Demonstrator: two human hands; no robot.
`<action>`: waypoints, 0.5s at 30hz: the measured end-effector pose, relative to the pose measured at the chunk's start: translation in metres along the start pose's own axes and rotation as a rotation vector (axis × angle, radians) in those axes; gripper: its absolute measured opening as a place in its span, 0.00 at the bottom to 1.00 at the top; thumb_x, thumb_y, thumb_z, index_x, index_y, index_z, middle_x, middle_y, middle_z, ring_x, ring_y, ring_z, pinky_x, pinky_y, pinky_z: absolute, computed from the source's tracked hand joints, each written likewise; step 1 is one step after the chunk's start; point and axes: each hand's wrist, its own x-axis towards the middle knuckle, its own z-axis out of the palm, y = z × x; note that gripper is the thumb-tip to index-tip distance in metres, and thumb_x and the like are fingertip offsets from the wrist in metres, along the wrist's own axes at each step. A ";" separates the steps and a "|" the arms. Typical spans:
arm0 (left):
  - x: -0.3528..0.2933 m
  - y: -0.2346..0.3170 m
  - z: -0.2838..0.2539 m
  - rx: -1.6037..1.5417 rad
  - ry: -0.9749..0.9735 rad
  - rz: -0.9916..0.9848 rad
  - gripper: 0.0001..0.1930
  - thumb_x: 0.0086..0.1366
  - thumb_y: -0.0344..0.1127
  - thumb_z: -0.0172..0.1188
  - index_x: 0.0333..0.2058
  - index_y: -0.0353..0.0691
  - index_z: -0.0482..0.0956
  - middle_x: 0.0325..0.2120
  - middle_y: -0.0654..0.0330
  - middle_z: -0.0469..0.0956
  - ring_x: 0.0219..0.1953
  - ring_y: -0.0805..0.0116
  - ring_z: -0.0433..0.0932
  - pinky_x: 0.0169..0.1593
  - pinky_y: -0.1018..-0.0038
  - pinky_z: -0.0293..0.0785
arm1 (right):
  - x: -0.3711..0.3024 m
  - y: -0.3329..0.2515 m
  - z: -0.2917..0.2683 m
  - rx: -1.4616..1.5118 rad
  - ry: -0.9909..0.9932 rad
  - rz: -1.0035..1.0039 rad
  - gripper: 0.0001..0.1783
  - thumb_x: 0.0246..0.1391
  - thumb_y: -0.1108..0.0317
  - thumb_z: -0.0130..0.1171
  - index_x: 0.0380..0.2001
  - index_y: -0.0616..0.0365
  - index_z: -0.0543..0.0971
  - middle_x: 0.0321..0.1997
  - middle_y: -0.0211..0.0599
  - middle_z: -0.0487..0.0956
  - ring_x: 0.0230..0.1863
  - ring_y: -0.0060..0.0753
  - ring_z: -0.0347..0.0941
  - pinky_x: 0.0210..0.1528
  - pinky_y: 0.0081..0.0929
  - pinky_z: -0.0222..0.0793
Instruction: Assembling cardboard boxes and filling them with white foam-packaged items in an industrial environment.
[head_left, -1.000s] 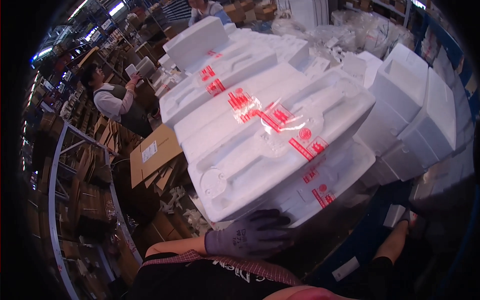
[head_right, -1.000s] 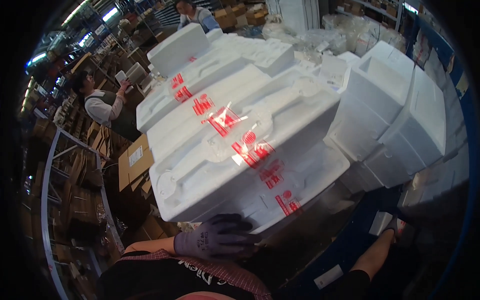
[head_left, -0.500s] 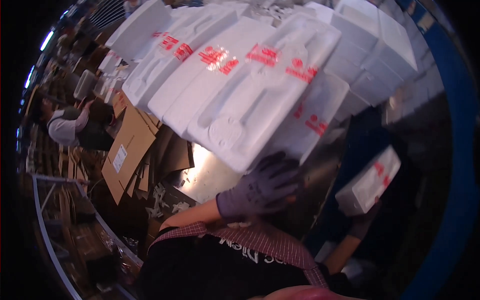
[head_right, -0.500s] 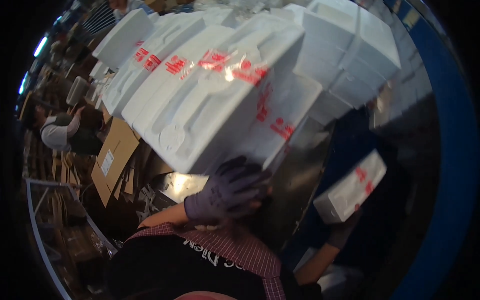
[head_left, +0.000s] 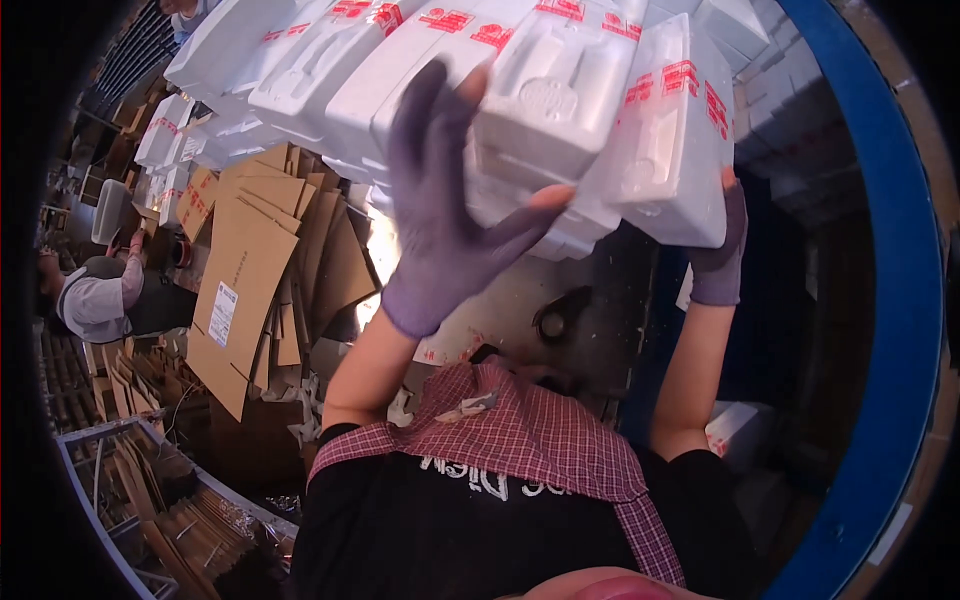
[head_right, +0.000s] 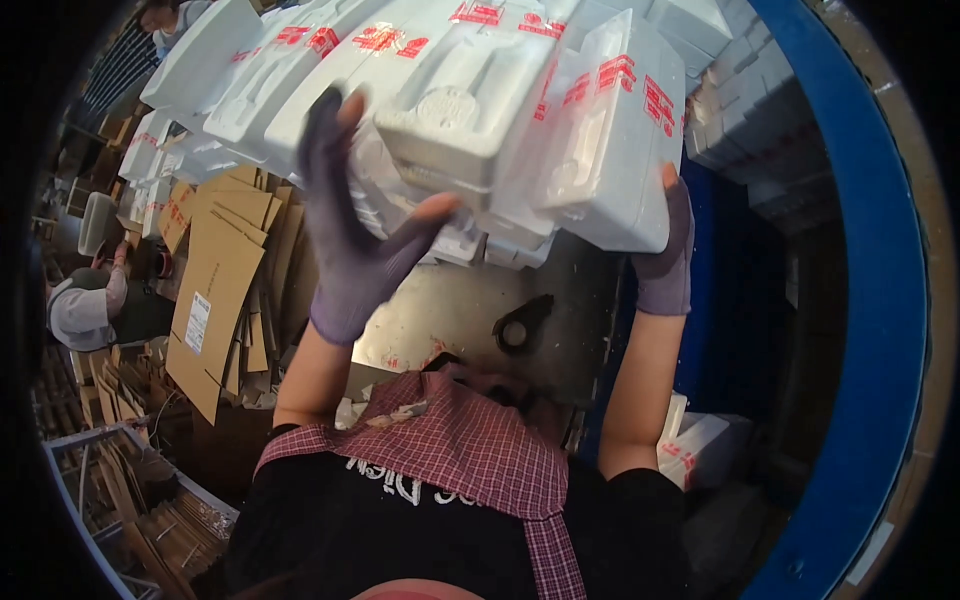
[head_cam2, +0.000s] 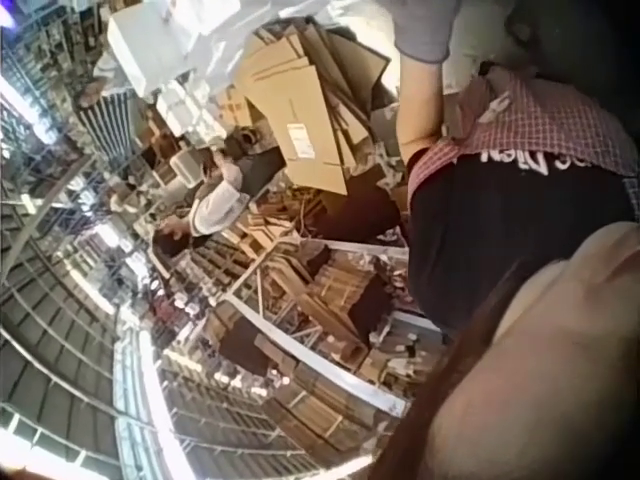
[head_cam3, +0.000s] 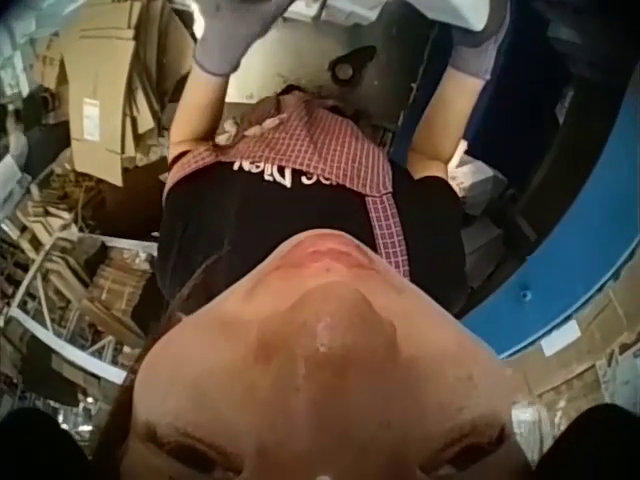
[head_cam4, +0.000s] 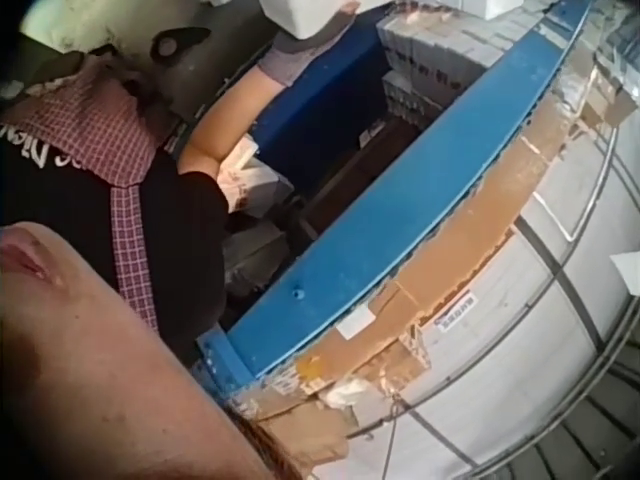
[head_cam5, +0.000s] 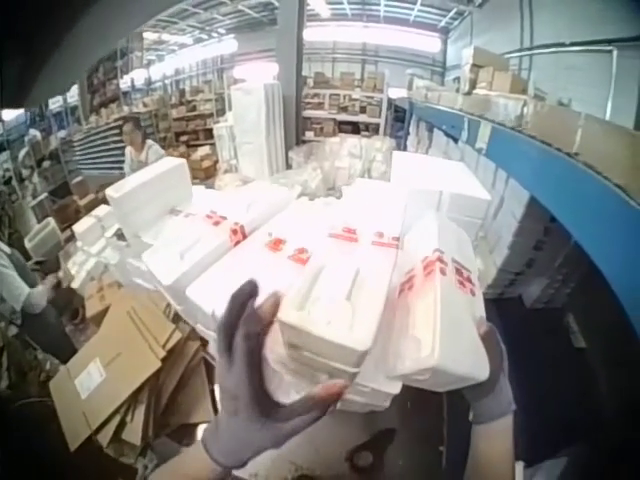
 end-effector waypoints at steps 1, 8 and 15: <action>0.005 0.003 0.008 0.033 -0.038 0.012 0.47 0.48 0.51 0.76 0.62 0.35 0.65 0.61 0.42 0.64 0.63 0.45 0.64 0.62 0.55 0.65 | -0.004 -0.001 0.001 -0.006 0.011 -0.003 0.36 0.68 0.49 0.47 0.67 0.66 0.60 0.63 0.50 0.71 0.60 0.49 0.73 0.61 0.48 0.70; 0.019 -0.015 0.007 0.079 -0.132 0.090 0.36 0.44 0.51 0.76 0.51 0.43 0.77 0.53 0.54 0.73 0.56 0.53 0.71 0.55 0.57 0.69 | -0.007 0.006 0.058 -0.545 0.054 -0.043 0.42 0.65 0.41 0.49 0.66 0.67 0.61 0.62 0.44 0.73 0.61 0.38 0.72 0.61 0.34 0.70; 0.014 -0.042 -0.007 0.078 -0.088 0.164 0.35 0.61 0.52 0.62 0.63 0.43 0.66 0.67 0.48 0.58 0.70 0.42 0.53 0.70 0.44 0.40 | 0.063 0.067 0.019 -0.185 -0.058 -0.071 0.50 0.57 0.29 0.51 0.69 0.57 0.59 0.65 0.45 0.70 0.60 0.42 0.73 0.58 0.39 0.74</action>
